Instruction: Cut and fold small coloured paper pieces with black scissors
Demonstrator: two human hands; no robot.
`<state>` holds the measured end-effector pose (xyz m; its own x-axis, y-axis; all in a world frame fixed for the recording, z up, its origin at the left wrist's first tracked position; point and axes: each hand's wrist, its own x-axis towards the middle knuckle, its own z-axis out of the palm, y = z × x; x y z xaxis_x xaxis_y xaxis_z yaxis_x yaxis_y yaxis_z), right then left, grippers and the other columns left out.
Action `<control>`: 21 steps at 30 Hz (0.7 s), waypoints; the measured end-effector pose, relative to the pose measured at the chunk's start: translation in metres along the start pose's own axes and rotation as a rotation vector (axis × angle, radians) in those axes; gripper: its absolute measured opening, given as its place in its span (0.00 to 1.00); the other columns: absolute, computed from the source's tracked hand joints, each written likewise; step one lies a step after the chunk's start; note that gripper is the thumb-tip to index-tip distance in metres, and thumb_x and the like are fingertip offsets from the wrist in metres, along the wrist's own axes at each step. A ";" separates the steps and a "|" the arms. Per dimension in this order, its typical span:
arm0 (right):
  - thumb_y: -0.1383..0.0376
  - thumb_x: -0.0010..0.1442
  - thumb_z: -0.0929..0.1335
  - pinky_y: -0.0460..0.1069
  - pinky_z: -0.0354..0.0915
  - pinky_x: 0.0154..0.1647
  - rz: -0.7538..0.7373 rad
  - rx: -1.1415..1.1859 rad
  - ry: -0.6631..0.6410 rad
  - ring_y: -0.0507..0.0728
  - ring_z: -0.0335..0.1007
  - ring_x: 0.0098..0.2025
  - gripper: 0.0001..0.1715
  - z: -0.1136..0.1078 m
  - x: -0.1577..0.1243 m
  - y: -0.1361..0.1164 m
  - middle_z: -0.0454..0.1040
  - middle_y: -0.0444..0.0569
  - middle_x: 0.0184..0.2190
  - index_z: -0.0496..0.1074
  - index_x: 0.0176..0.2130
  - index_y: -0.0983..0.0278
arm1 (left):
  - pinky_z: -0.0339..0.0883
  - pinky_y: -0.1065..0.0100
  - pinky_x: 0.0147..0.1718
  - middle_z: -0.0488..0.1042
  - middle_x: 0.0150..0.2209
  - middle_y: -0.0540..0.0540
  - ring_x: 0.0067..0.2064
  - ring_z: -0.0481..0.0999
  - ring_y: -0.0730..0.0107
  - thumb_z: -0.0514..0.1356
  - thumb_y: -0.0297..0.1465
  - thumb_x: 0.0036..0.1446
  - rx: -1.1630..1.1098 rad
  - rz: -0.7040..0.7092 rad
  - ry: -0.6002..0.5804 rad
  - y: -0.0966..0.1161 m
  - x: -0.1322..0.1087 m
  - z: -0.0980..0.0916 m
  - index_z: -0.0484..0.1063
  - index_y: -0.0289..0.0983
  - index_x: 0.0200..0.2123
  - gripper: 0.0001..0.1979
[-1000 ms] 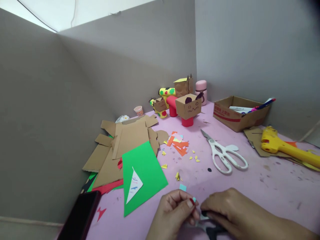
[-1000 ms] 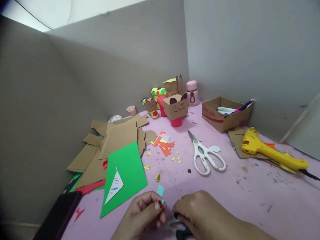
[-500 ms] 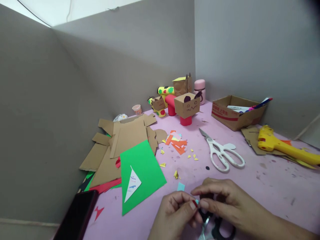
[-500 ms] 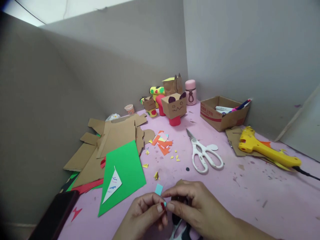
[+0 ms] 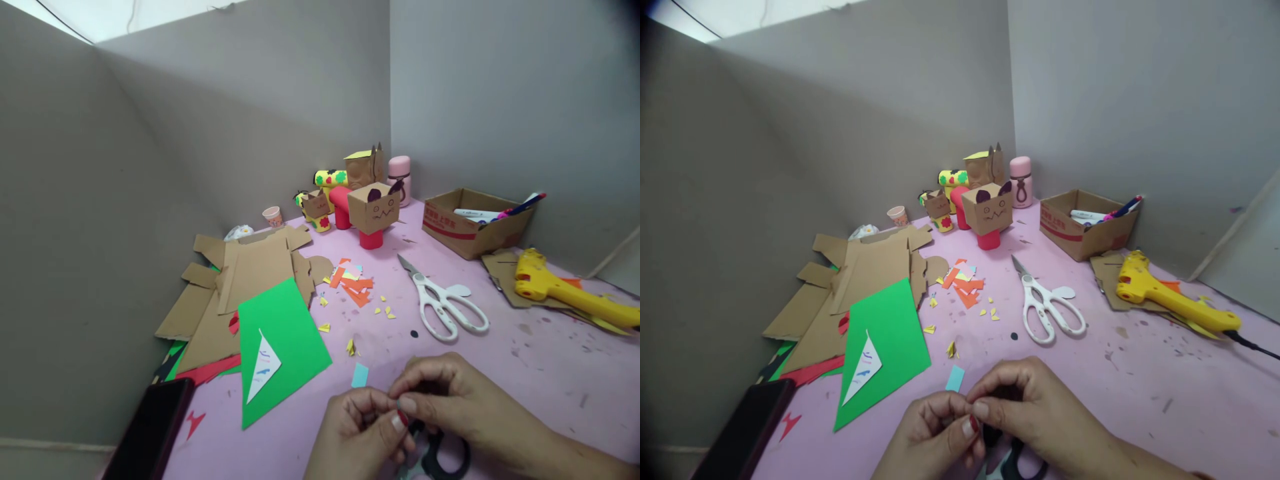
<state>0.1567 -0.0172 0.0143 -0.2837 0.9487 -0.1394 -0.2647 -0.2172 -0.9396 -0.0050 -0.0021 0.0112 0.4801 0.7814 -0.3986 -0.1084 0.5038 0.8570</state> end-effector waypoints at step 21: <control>0.58 0.51 0.73 0.38 0.52 0.16 0.143 0.057 0.040 0.44 0.62 0.17 0.14 -0.002 0.002 0.007 0.76 0.43 0.19 0.78 0.33 0.67 | 0.59 0.75 0.25 0.73 0.20 0.50 0.22 0.66 0.77 0.66 0.43 0.46 0.151 0.154 0.024 0.008 -0.005 0.001 0.77 0.32 0.24 0.17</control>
<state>0.1560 -0.0159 0.0068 -0.2859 0.9152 -0.2841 -0.2765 -0.3627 -0.8899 -0.0073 -0.0024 0.0206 0.4473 0.8543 -0.2649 -0.0463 0.3179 0.9470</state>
